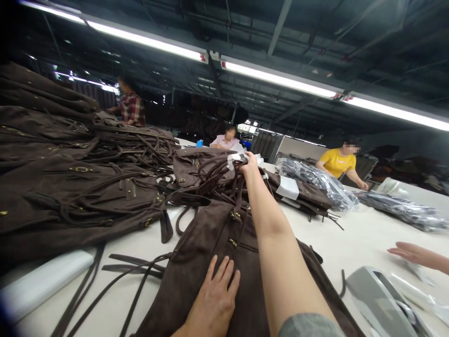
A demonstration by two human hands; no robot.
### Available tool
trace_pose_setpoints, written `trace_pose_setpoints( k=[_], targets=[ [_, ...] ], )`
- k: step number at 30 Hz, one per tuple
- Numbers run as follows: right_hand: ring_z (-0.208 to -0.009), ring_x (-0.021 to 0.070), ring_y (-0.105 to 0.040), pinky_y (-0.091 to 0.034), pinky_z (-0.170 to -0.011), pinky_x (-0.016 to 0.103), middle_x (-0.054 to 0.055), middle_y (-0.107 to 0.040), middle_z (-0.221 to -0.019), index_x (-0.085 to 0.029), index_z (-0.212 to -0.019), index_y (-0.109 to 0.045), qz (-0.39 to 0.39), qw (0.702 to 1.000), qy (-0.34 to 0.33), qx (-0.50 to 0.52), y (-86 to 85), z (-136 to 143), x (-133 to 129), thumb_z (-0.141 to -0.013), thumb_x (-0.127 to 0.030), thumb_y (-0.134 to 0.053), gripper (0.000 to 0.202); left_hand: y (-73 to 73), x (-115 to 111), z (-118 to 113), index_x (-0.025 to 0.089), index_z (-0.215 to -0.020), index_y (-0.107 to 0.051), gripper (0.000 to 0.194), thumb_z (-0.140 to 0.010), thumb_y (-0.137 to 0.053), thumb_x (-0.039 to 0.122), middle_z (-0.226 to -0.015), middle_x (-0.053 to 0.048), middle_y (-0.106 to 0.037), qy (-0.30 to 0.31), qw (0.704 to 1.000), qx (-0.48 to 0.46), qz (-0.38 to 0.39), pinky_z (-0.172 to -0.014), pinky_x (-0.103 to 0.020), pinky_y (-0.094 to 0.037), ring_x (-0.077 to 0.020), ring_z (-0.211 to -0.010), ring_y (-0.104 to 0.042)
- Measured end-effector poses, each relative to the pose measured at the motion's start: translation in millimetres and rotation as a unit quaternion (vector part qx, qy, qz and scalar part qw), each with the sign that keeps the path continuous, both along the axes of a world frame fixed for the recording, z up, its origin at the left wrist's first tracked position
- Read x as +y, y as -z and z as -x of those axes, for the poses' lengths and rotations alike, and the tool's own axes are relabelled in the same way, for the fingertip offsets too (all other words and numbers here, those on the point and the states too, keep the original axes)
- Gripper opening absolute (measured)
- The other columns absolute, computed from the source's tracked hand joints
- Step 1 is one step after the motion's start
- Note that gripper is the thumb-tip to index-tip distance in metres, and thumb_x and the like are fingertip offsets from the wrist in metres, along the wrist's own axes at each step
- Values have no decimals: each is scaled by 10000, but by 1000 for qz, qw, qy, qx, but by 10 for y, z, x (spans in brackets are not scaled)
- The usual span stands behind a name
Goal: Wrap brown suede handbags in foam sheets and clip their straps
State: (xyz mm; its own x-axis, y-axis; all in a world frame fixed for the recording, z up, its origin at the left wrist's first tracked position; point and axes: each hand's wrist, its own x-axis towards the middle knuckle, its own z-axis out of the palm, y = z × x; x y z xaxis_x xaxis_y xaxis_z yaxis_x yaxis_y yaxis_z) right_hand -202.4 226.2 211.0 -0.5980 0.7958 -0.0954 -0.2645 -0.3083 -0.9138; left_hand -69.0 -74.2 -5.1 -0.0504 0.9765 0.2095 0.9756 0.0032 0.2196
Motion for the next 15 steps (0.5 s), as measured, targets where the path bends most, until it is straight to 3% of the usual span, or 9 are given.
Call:
trace_pose_setpoints(
  k=[3,8,15],
  targets=[
    [-555,170,-578,-548,-571,334,8,-561,-587,-192,-768,-473,6,1000,-15,0,-55,-79,-28,-867,-308,-446,155,-29,-1,43,55,-1387,-458,514,-959,-332,310,-1451,-253,-402,-14,999,-19,27,-1142,-637,-168,-388,-1394,-280],
    [-657,192,-637,-578,-632,362,65,-624,-725,-154,-869,-505,-6,999,-31,-38,126,-547,-88,-865,-289,-455,143,-36,-8,25,124,-1372,-497,489,-962,-318,323,-1428,-199,-464,-8,998,-49,38,-1142,-623,-174,-351,-1380,-335],
    [-631,130,-654,-576,-625,206,129,-688,-823,-62,-912,-591,-54,979,-49,-192,457,-1484,-199,-794,2,-409,226,61,-16,-32,170,-1360,-515,484,-925,-381,337,-1418,-170,-486,-3,996,-83,38,-1113,-667,-147,-354,-1361,-365]
  ],
)
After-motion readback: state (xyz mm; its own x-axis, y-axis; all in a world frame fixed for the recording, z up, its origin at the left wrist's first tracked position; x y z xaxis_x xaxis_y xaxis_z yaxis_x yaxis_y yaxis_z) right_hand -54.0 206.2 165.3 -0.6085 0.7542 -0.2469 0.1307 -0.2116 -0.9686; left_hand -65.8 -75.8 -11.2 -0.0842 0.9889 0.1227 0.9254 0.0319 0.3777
